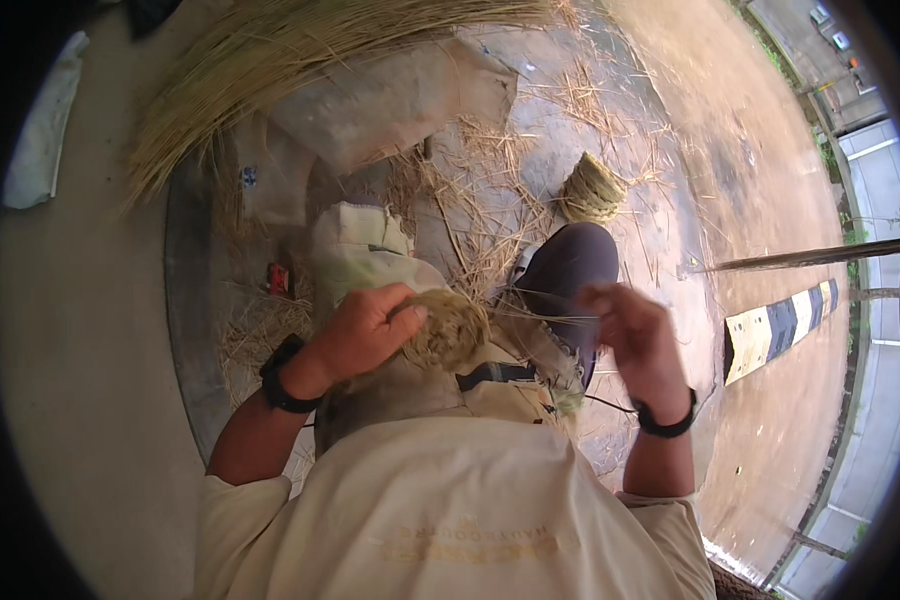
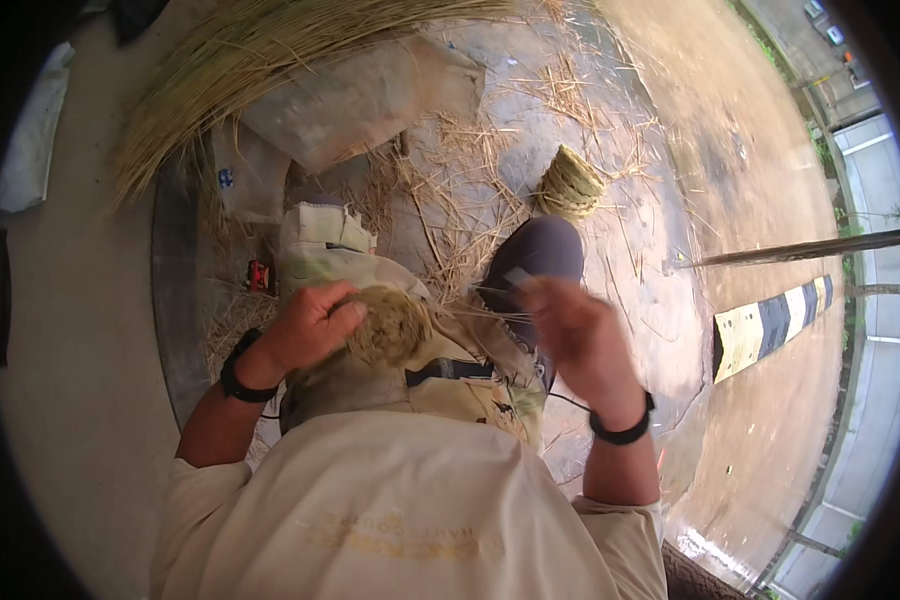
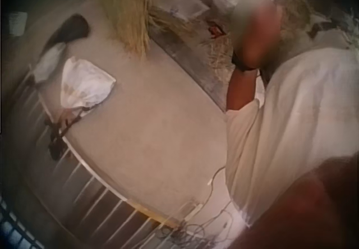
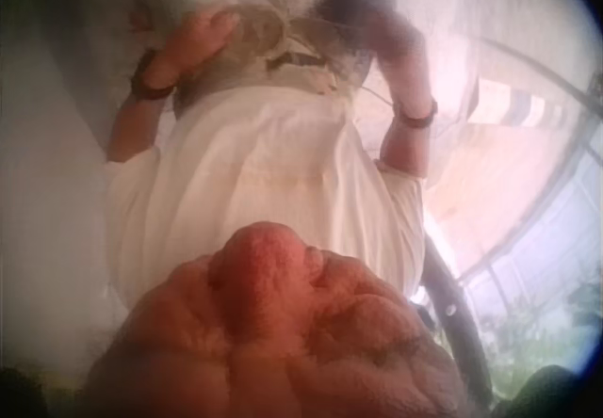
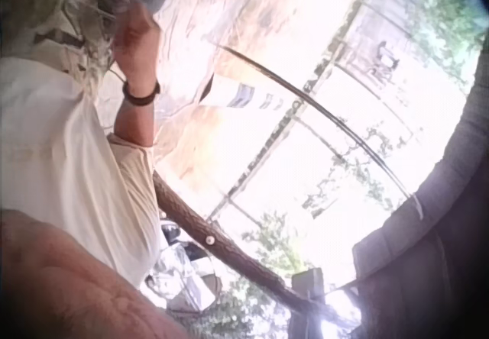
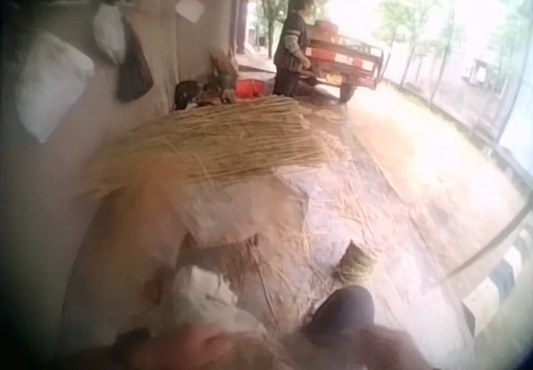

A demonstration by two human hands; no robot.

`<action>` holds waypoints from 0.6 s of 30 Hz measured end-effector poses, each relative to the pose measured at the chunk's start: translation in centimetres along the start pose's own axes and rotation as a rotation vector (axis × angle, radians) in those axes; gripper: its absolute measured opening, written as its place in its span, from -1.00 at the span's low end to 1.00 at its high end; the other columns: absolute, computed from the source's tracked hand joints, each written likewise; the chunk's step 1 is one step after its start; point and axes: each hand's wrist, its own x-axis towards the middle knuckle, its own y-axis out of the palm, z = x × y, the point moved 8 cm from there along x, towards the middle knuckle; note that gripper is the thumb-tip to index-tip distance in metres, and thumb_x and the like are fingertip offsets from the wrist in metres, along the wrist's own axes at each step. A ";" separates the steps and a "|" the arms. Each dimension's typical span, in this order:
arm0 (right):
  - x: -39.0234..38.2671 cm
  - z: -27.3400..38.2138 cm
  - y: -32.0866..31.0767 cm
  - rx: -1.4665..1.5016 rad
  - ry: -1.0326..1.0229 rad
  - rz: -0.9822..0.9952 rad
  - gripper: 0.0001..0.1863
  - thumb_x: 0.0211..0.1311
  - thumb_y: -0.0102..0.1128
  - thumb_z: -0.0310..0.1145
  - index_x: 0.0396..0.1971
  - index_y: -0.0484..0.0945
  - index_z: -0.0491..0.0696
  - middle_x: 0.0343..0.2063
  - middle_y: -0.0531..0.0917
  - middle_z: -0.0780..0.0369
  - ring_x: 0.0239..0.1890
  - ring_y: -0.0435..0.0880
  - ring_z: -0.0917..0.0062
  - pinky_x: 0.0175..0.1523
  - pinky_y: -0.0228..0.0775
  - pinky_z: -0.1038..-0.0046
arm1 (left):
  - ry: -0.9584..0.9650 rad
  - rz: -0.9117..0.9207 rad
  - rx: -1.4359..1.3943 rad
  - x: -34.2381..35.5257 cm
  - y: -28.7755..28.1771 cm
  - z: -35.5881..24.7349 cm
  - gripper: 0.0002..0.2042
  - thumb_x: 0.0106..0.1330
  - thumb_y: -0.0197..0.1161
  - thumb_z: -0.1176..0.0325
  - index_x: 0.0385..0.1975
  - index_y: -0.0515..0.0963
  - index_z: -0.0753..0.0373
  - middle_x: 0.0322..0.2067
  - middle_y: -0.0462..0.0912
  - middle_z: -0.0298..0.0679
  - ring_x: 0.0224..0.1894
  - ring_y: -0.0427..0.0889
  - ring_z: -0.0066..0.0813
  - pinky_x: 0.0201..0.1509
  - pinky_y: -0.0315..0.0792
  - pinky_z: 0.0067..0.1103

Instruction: Sewing and weaving straw bundles into a circular mat or product using a needle and thread.

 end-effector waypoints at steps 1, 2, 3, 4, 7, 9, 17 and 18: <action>-0.1 0.2 -2.5 -0.141 0.155 -0.181 -0.65 0.48 0.20 -0.49 0.17 0.57 -0.30 -0.15 0.73 0.15 -0.19 0.69 0.56 -0.13 0.53 0.54 | 0.015 -0.070 0.042 -0.1 -0.9 0.6 -0.79 0.46 0.24 0.31 -0.26 0.57 0.37 -0.57 0.56 -0.03 -0.54 0.51 -0.35 -0.37 0.44 -0.39; -0.7 0.2 -3.9 -0.072 0.182 -0.243 -0.64 0.52 0.17 -0.47 0.20 0.55 -0.30 -0.16 0.71 0.20 -0.28 0.60 0.65 -0.20 0.47 0.60 | -0.003 -0.099 0.050 -0.2 -1.5 1.2 -0.79 0.46 0.24 0.30 -0.26 0.57 0.37 -0.57 0.56 -0.03 -0.54 0.51 -0.35 -0.36 0.44 -0.39; -1.8 0.0 -5.0 -0.005 0.214 -0.309 -0.63 0.55 0.13 -0.45 0.23 0.53 -0.30 -0.18 0.69 0.25 -0.37 0.52 0.74 -0.27 0.41 0.65 | -0.018 -0.123 0.054 -0.1 -2.1 1.7 -0.79 0.46 0.24 0.30 -0.25 0.57 0.37 -0.56 0.56 -0.03 -0.53 0.51 -0.35 -0.36 0.44 -0.39; -2.4 0.2 -5.3 0.085 0.150 -0.373 -0.63 0.56 0.12 -0.45 0.24 0.52 -0.28 -0.23 0.67 0.29 -0.41 0.46 0.75 -0.29 0.35 0.67 | -0.033 -0.147 0.059 0.1 -2.7 1.8 -0.78 0.46 0.24 0.30 -0.24 0.57 0.37 -0.56 0.56 -0.03 -0.52 0.52 -0.35 -0.35 0.44 -0.38; -2.6 -1.1 -3.5 0.236 0.147 -0.230 -0.66 0.56 0.11 -0.47 0.22 0.55 -0.24 -0.26 0.64 0.34 -0.41 0.43 0.79 -0.32 0.30 0.68 | -0.021 -0.170 -0.009 0.4 -3.5 1.0 -0.77 0.47 0.23 0.28 -0.19 0.58 0.37 -0.53 0.58 -0.02 -0.50 0.54 -0.33 -0.33 0.45 -0.39; -2.3 -0.9 -3.3 0.117 0.079 -0.209 -0.71 0.55 0.10 -0.49 0.16 0.61 -0.19 -0.31 0.59 0.43 -0.45 0.33 0.87 -0.36 0.17 0.72 | -0.052 -0.244 0.100 -0.2 -5.4 2.1 -0.76 0.49 0.20 0.27 -0.16 0.59 0.37 -0.50 0.59 0.01 -0.47 0.55 -0.32 -0.30 0.47 -0.40; -13.1 -14.1 -28.6 -0.233 0.314 -0.833 -0.68 0.51 0.09 -0.40 0.15 0.68 -0.06 -0.43 0.54 0.47 -0.60 0.21 0.85 -0.53 0.03 0.68 | -0.264 -0.757 0.330 -10.2 -23.3 12.9 -0.68 0.53 0.16 0.21 -0.05 0.62 0.38 -0.36 0.72 -0.03 -0.28 0.64 -0.51 -0.18 0.51 -0.42; -16.0 -14.5 -31.6 -0.238 0.359 -0.941 -0.69 0.54 0.09 -0.36 0.15 0.68 -0.04 -0.43 0.55 0.46 -0.62 0.21 0.85 -0.55 0.02 0.68 | -0.296 -0.787 0.389 -11.5 -24.7 13.6 -0.68 0.52 0.17 0.20 -0.05 0.63 0.38 -0.35 0.73 -0.05 -0.27 0.64 -0.53 -0.18 0.51 -0.42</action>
